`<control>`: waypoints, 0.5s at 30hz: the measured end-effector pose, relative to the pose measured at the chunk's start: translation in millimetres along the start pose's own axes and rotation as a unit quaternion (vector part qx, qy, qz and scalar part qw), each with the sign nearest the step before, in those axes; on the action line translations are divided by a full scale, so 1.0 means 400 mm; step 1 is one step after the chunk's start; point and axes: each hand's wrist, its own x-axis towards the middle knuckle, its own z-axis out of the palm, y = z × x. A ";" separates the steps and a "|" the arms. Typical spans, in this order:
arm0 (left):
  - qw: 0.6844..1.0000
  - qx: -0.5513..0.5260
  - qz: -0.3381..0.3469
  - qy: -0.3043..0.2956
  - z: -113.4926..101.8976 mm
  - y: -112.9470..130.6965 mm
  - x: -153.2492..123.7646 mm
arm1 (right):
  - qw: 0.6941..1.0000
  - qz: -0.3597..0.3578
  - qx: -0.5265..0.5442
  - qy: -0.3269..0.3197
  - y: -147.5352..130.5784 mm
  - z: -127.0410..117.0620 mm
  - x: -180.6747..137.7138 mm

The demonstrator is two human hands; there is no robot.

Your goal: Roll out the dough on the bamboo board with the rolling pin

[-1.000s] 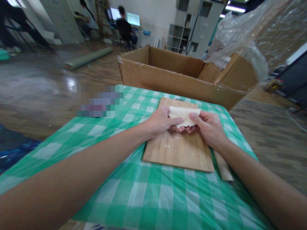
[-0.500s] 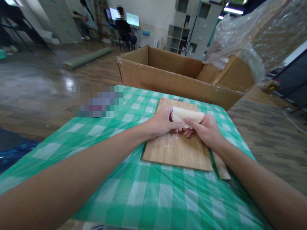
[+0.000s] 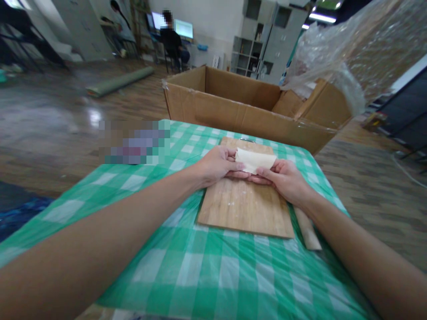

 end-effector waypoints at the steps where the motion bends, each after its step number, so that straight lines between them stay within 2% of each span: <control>1: 1.000 -0.011 0.000 0.017 -0.001 0.004 0.001 | 1.000 0.003 0.011 0.009 0.001 -0.002 0.002; 5: 0.993 0.013 0.055 0.108 0.003 0.011 -0.004 | 0.993 -0.019 0.021 0.111 -0.006 -0.003 0.007; 8: 0.987 0.078 0.115 0.086 0.007 0.007 -0.007 | 0.984 -0.056 0.001 0.170 -0.015 0.000 0.004; 10: 0.980 0.125 0.140 0.067 0.005 0.005 -0.004 | 0.984 -0.072 -0.031 0.162 -0.020 0.001 -0.001; 15: 0.943 0.236 0.231 0.027 -0.006 0.011 0.001 | 0.979 -0.102 -0.166 0.064 -0.032 -0.007 -0.013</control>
